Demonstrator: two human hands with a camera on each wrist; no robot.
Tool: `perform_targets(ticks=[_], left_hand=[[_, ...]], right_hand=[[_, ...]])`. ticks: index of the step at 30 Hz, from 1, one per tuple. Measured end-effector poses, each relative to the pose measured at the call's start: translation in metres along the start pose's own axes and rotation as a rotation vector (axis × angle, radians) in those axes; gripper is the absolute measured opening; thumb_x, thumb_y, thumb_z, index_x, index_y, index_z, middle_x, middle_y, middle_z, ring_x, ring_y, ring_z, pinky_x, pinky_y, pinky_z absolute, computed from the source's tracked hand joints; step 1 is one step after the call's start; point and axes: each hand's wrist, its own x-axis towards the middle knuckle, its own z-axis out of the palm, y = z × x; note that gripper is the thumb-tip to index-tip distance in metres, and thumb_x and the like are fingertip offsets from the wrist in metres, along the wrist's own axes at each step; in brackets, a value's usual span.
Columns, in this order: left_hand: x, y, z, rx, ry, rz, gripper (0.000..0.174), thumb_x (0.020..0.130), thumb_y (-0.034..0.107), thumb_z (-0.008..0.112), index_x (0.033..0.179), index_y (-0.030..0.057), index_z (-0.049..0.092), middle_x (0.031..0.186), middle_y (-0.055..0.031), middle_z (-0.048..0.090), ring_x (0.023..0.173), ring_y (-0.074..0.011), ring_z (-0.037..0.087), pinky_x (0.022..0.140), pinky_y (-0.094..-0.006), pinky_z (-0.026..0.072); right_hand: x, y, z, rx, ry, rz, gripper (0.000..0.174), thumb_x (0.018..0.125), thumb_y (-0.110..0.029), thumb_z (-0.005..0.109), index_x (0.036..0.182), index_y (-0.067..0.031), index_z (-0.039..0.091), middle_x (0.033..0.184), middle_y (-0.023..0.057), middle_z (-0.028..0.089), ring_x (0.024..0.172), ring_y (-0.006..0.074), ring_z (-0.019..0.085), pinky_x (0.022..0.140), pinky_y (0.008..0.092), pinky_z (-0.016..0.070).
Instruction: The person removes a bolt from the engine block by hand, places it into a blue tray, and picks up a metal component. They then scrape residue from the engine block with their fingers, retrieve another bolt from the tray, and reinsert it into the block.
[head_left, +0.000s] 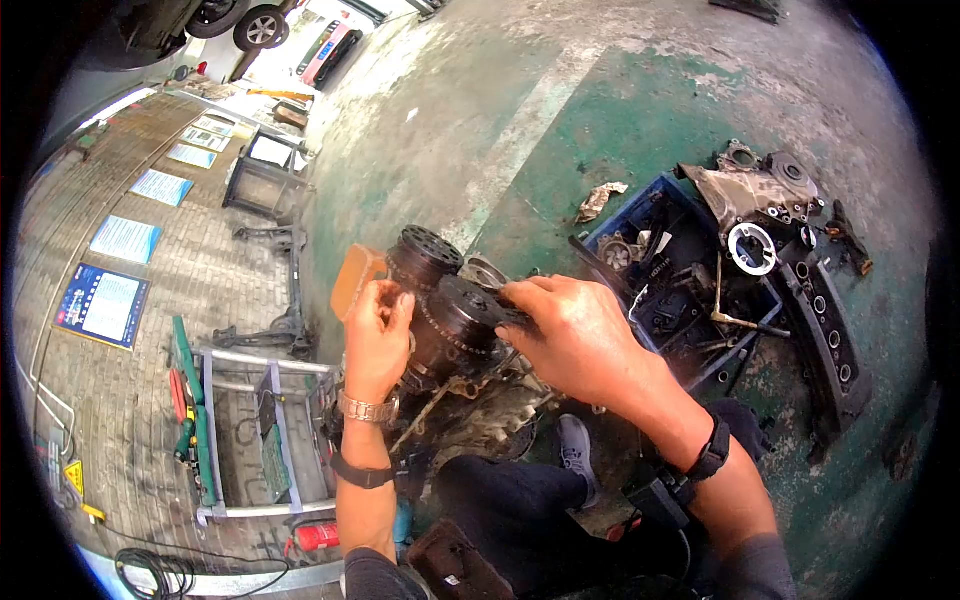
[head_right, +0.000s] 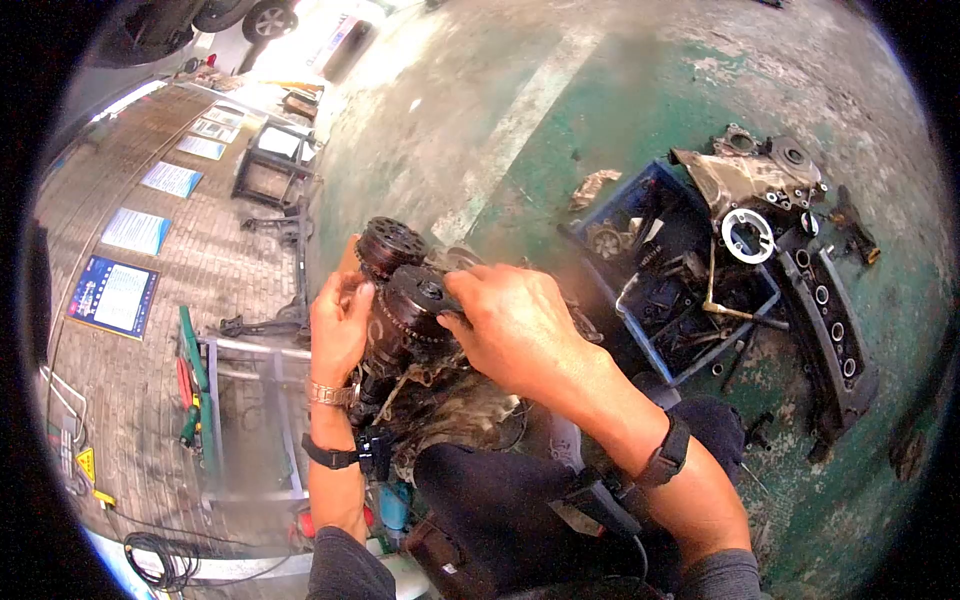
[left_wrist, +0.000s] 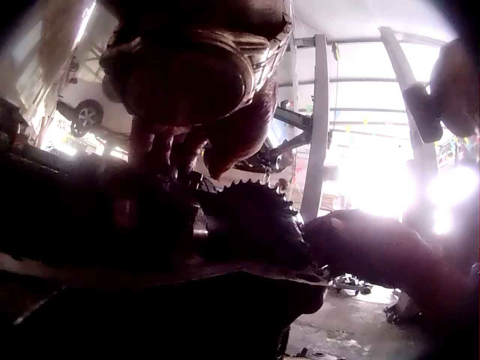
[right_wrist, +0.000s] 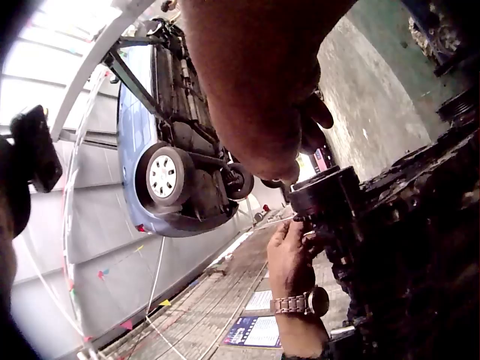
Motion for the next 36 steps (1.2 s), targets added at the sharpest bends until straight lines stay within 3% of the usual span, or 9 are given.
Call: perform_targets(ticks=[5,8,10,14,16,20,29,31,36], left_hand=[[0.007,0.002,0.001,0.264,0.016,-0.054,0.035,0.093,0.028,0.068,0.081,-0.004,0.059,0.064,-0.0061,0.054,0.061,-0.0108,0.045,0.056,-0.0335,0.0428],[0.007,0.008,0.002,0.32,0.027,-0.001,0.039,0.091,0.027,0.069,0.072,-0.0042,0.053,0.057,-0.0113,0.048,0.059,-0.0132,0.04,0.054,-0.0357,0.04],[0.007,0.008,0.003,0.407,0.053,0.08,0.037,0.088,0.024,0.07,0.074,-0.0045,0.053,0.06,-0.0181,0.049,0.054,-0.0204,0.043,0.054,-0.0386,0.0393],[0.006,0.011,0.002,0.419,0.051,0.107,0.032,0.087,0.02,0.07,0.075,-0.0047,0.054,0.062,-0.0211,0.052,0.054,-0.0294,0.048,0.055,-0.0411,0.0401],[0.005,0.01,0.002,0.481,0.075,0.198,0.028,0.087,0.018,0.069,0.079,-0.0045,0.055,0.066,-0.022,0.055,0.057,-0.0336,0.053,0.057,-0.0422,0.0417],[0.004,0.006,0.0,0.462,0.054,0.22,0.024,0.086,0.015,0.07,0.081,-0.0046,0.056,0.071,-0.0208,0.056,0.06,-0.0328,0.055,0.058,-0.0418,0.0427],[0.002,0.002,0.001,0.324,0.043,0.212,0.014,0.085,0.005,0.07,0.089,-0.0036,0.059,0.075,-0.0123,0.059,0.061,-0.0192,0.055,0.059,-0.0334,0.0458],[0.002,-0.003,0.0,0.231,0.02,0.144,0.012,0.087,0.003,0.069,0.093,-0.0027,0.06,0.078,-0.0056,0.061,0.065,-0.0114,0.054,0.06,-0.0283,0.0463],[0.002,-0.008,0.001,-0.052,-0.009,-0.006,0.015,0.087,0.005,0.068,0.097,-0.0029,0.06,0.083,-0.0027,0.061,0.067,-0.0092,0.053,0.061,-0.0268,0.0468]], right_hand=[[0.0,0.002,0.001,0.001,0.021,-0.004,0.02,0.08,-0.017,0.071,0.084,-0.0013,0.06,0.081,0.0177,0.063,0.081,0.0403,0.063,0.07,0.0504,0.0497],[0.0,0.002,0.0,0.002,0.018,-0.002,0.02,0.079,-0.017,0.071,0.084,-0.0013,0.06,0.081,0.0178,0.063,0.08,0.0405,0.063,0.07,0.0502,0.0499],[0.001,0.001,-0.003,-0.06,-0.082,0.055,0.031,0.077,-0.016,0.075,0.102,0.0007,0.067,0.096,0.0188,0.069,0.089,0.0376,0.065,0.076,0.0451,0.0526],[0.0,0.004,0.0,-0.046,-0.065,0.039,0.031,0.077,-0.016,0.075,0.102,0.0009,0.067,0.094,0.0184,0.069,0.088,0.0374,0.065,0.076,0.0449,0.0525],[0.0,0.005,0.002,-0.008,0.012,-0.015,0.021,0.08,-0.017,0.071,0.085,-0.001,0.06,0.081,0.0183,0.064,0.08,0.041,0.063,0.071,0.0506,0.0502],[0.0,0.004,0.001,-0.015,0.013,-0.01,0.021,0.08,-0.018,0.071,0.085,-0.001,0.06,0.081,0.0182,0.064,0.08,0.0408,0.063,0.071,0.0503,0.0505],[0.0,0.004,0.001,-0.022,0.011,-0.016,0.021,0.08,-0.018,0.071,0.084,-0.001,0.06,0.08,0.0182,0.064,0.079,0.0405,0.064,0.07,0.05,0.0507],[0.0,0.002,-0.002,-0.053,-0.071,0.046,0.03,0.077,-0.016,0.075,0.1,0.0006,0.067,0.092,0.0173,0.068,0.087,0.0369,0.065,0.075,0.0451,0.052],[-0.001,0.005,0.004,-0.019,0.008,-0.008,0.02,0.08,-0.019,0.071,0.085,-0.0015,0.061,0.082,0.0183,0.064,0.08,0.0405,0.064,0.07,0.0504,0.0509]])
